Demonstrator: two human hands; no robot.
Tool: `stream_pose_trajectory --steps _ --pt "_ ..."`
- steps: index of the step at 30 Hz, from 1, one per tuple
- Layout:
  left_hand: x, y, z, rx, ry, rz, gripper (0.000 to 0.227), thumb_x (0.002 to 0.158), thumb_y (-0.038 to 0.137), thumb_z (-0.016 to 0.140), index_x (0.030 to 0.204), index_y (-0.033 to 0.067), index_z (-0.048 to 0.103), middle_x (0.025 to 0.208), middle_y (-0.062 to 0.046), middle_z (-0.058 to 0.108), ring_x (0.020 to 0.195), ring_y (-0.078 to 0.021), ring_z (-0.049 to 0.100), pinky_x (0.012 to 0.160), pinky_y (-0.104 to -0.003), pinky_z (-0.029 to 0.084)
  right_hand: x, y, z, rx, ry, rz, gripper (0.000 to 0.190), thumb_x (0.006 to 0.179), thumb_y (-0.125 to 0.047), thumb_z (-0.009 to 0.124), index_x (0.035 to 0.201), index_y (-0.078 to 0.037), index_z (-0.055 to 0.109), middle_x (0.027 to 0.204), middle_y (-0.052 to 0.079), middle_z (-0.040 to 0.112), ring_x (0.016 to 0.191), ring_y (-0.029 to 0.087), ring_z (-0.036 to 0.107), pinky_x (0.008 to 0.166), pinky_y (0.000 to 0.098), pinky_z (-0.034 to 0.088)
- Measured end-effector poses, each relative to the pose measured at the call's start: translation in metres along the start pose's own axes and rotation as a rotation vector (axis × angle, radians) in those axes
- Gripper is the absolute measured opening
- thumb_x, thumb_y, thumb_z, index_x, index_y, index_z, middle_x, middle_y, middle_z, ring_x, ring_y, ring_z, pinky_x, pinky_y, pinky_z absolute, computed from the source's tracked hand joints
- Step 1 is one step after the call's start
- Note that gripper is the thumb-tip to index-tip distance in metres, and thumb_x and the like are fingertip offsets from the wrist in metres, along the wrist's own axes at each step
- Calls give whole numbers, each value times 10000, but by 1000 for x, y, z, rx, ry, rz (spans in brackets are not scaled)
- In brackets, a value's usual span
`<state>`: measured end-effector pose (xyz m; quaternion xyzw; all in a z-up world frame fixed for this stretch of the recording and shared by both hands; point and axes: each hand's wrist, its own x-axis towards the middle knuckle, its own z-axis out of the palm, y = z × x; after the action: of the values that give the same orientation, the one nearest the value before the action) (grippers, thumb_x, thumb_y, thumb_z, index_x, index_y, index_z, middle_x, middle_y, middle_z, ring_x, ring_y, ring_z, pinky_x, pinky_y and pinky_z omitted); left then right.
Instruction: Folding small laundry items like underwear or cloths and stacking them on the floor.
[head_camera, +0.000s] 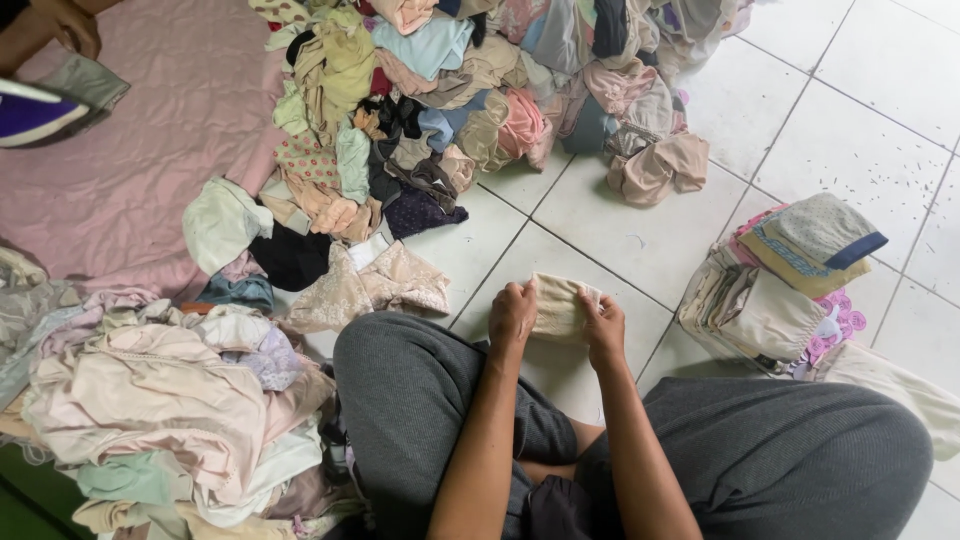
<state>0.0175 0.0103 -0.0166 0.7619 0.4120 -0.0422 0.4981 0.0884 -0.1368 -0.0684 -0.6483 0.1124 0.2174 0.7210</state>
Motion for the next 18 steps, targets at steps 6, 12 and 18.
stream_pose_trajectory --steps 6,12,18 --pt "-43 36 -40 -84 -163 -101 866 954 738 224 1256 -1 558 1291 -251 620 1285 -385 553 1077 -486 438 -27 -41 13 90 -121 31 335 900 -223 774 1092 -18 592 845 174 725 680 250 726 598 404 626" --pt "-22 0 -14 -483 -259 -216 856 844 707 610 1326 -1 600 1191 -274 633 1145 -442 620 904 -517 496 -19 -30 -2 57 -120 27 318 907 -205 767 1077 -11 580 823 164 717 659 245 717 574 407 622" --pt "20 -30 23 -456 -133 -41 377 873 436 730 1050 105 759 860 -99 732 831 -236 683 708 -367 519 9 7 -21 -51 5 47 424 965 -371 713 1155 -19 572 867 145 702 689 208 685 572 397 613"
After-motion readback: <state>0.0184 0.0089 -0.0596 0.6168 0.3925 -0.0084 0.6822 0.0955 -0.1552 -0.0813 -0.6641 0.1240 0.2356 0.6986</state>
